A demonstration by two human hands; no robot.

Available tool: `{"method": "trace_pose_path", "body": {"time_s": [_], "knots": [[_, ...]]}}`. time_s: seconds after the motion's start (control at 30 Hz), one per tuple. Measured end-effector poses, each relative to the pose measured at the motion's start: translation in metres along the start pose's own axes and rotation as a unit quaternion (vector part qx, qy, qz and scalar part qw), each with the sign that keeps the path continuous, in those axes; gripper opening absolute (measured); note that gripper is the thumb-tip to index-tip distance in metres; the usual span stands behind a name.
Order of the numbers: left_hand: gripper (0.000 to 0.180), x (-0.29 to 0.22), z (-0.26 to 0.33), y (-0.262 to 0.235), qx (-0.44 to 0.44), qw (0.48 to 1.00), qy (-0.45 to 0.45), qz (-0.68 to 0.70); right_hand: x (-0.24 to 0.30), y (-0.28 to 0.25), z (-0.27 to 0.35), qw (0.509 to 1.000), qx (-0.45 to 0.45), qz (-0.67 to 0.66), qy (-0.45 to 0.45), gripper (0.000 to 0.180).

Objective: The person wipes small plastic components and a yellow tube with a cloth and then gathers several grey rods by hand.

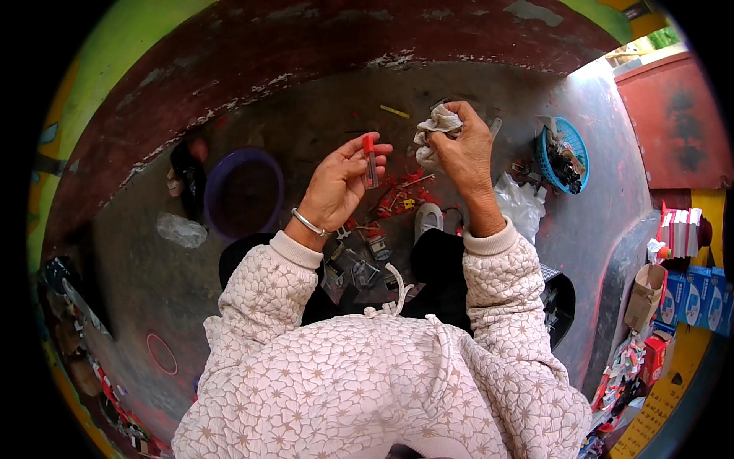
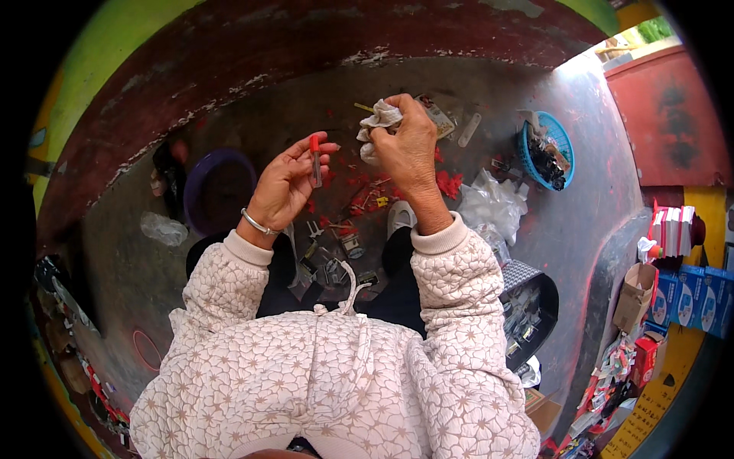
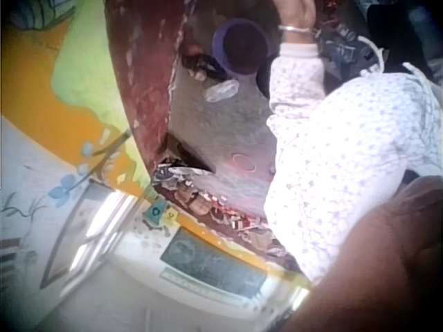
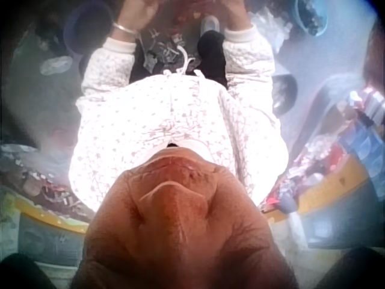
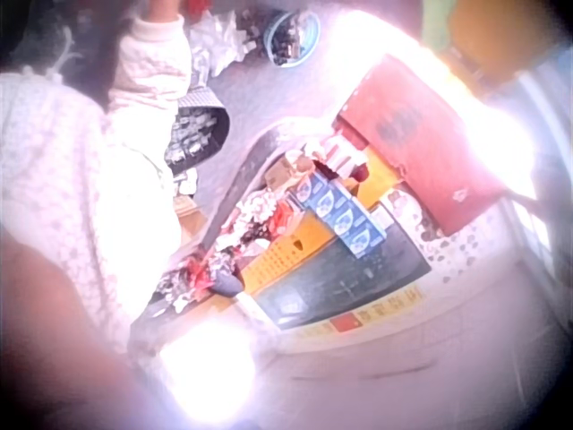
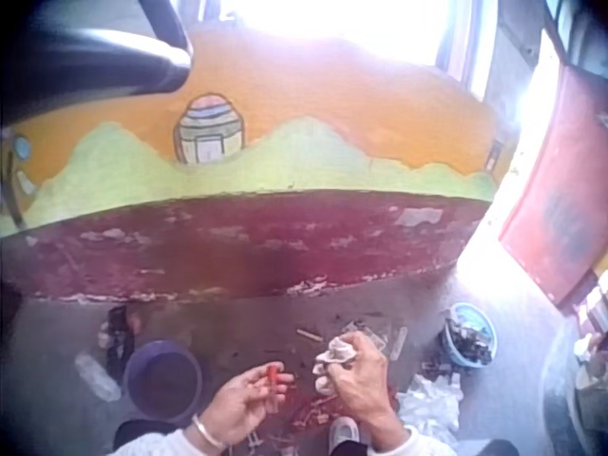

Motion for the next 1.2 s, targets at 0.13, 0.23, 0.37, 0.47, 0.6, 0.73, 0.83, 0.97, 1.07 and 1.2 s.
{"method": "trace_pose_path", "body": {"time_s": [0.13, 0.23, 0.37, 0.47, 0.6, 0.73, 0.83, 0.97, 1.07, 1.2], "knots": [[0.04, 0.013, -0.001, 0.002, 0.054, 0.98, -0.07, 0.179, -0.002, 0.0, 0.0, 1.0, -0.003, -0.022, 0.003, 0.024], [0.039, 0.015, -0.001, 0.006, 0.124, 0.968, -0.078, 0.201, 0.001, 0.002, 0.001, 0.998, 0.006, -0.057, 0.03, 0.024], [0.041, 0.014, -0.002, -0.004, 0.052, 0.982, -0.06, 0.172, 0.001, 0.004, 0.002, 0.997, 0.005, -0.074, 0.032, 0.024], [0.045, 0.01, 0.0, -0.003, 0.0, 0.986, -0.045, 0.159, 0.006, 0.009, 0.006, 0.995, 0.008, -0.099, 0.026, 0.024], [0.047, 0.011, 0.0, 0.004, 0.013, 0.988, -0.048, 0.148, 0.027, 0.017, 0.014, 0.995, 0.001, -0.081, -0.05, 0.024], [0.039, 0.03, -0.002, 0.014, 0.139, 0.963, -0.1, 0.208, 0.063, 0.033, 0.031, 0.987, 0.02, -0.005, -0.158, 0.026], [0.035, 0.037, 0.001, -0.004, 0.053, 0.978, -0.083, 0.186, 0.056, 0.064, 0.045, 0.982, 0.057, 0.085, -0.159, 0.02], [0.043, 0.034, 0.0, 0.005, 0.022, 0.979, -0.087, 0.185, 0.053, 0.07, 0.05, 0.984, 0.07, 0.088, -0.139, 0.023], [0.041, 0.03, -0.007, -0.005, -0.001, 0.986, -0.062, 0.154, 0.054, 0.074, 0.057, 0.982, 0.106, 0.077, -0.138, 0.027], [0.04, 0.02, -0.008, -0.015, -0.061, 0.99, -0.028, 0.128, 0.061, 0.083, 0.07, 0.975, 0.123, 0.055, -0.178, 0.034]]}}
Point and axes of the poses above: each hand's wrist, its own z-axis away from the middle knuckle, its own y-axis out of the palm, x = y × z, the point moved 9 cm from there along -z, towards the middle knuckle, and after that the axes turned 2 degrees about -y, right-handed, at the moved point
